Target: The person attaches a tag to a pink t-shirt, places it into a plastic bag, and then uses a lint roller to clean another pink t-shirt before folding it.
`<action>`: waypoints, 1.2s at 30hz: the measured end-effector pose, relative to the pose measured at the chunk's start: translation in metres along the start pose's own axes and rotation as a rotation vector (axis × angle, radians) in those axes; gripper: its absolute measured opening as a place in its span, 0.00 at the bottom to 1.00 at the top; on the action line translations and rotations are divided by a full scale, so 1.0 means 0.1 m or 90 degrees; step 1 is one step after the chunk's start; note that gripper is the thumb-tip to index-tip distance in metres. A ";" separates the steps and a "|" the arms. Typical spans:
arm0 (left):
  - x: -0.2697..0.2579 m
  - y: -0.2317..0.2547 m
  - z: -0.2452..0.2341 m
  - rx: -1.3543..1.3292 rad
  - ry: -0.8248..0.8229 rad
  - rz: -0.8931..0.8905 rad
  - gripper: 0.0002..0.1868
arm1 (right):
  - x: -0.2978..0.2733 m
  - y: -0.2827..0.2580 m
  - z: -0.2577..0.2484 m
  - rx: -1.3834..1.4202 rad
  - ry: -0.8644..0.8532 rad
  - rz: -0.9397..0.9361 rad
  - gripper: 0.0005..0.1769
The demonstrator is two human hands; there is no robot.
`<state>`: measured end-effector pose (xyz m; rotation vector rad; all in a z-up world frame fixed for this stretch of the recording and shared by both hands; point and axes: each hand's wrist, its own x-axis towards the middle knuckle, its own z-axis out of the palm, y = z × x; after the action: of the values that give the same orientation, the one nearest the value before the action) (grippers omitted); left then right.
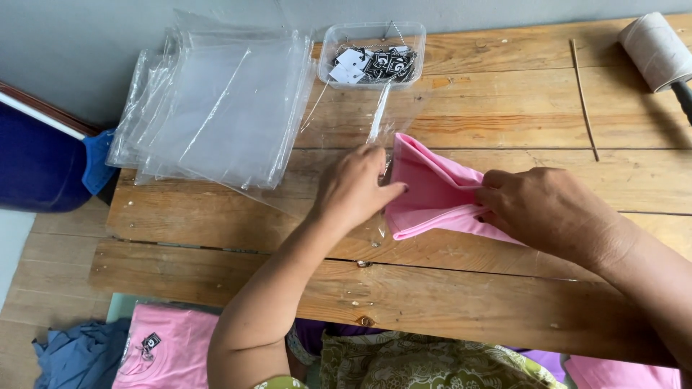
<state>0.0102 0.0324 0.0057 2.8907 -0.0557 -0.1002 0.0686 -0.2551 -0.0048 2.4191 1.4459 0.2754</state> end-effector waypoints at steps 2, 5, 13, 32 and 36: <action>0.00 0.06 0.17 0.036 0.047 0.001 0.29 | 0.00 0.00 0.01 -0.003 0.011 -0.005 0.13; -0.03 0.12 0.25 0.081 0.148 0.031 0.24 | -0.01 -0.01 -0.01 0.001 0.018 -0.002 0.14; 0.10 -0.12 0.00 -0.456 0.268 0.116 0.04 | -0.07 0.52 -0.59 0.331 -0.055 0.091 0.23; 0.18 0.03 0.37 -1.313 0.066 0.259 0.06 | -0.06 0.82 -0.41 0.584 -0.095 0.144 0.16; 0.07 0.12 0.07 -1.045 0.138 0.224 0.05 | -0.13 0.78 -0.39 0.280 -0.241 0.237 0.19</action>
<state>0.0166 0.0190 0.0018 1.2133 -0.2777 0.1666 0.1144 -0.2946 0.0596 2.8737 0.9597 -0.4496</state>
